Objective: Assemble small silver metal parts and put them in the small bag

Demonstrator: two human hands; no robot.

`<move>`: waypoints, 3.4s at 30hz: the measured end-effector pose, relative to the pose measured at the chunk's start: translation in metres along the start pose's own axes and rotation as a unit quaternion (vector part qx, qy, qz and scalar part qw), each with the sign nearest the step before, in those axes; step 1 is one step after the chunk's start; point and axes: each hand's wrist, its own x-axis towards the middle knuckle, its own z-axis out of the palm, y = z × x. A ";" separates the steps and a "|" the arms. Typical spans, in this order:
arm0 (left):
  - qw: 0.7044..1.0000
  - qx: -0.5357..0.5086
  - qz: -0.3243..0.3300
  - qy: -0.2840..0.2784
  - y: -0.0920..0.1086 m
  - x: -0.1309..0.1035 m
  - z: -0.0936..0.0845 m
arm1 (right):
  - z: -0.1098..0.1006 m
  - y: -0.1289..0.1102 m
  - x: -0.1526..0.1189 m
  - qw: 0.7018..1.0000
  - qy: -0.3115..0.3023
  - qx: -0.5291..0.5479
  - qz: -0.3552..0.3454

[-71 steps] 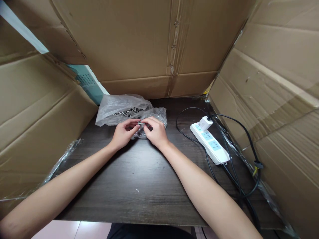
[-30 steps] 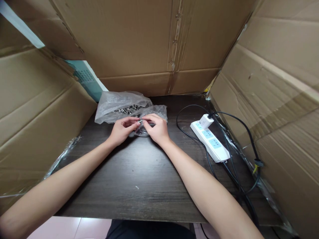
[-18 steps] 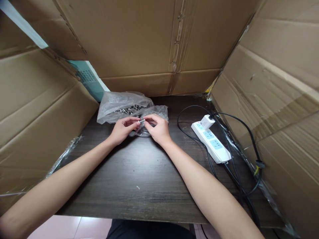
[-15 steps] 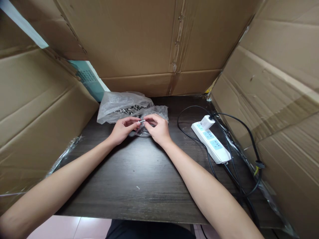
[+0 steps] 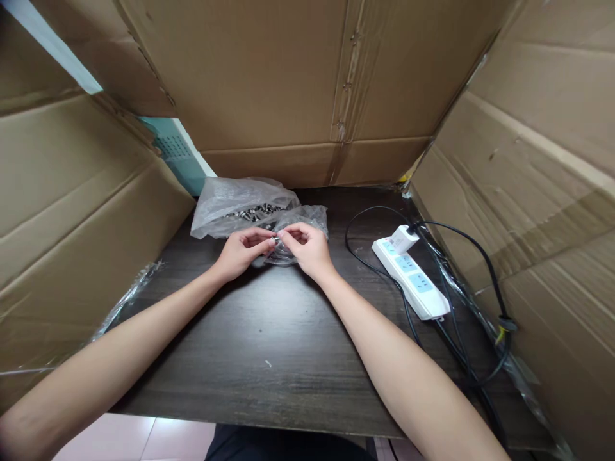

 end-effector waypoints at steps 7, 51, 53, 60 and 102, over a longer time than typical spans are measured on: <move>1.000 0.003 -0.002 -0.019 0.005 -0.003 0.004 | 0.002 0.000 -0.002 0.995 0.017 -0.093 -0.019; 0.998 0.031 0.014 0.052 0.005 -0.003 0.009 | 0.000 -0.006 -0.003 0.995 -0.051 -0.081 -0.029; 0.998 0.029 0.012 0.053 0.005 -0.003 0.009 | -0.001 -0.005 -0.002 0.995 -0.054 -0.074 -0.026; 0.998 0.027 0.010 0.058 0.003 -0.004 0.008 | -0.002 -0.003 -0.002 0.993 -0.051 -0.100 -0.031; 0.996 0.081 0.036 0.024 0.001 -0.005 0.008 | 0.002 -0.003 -0.004 0.982 -0.033 -0.177 -0.064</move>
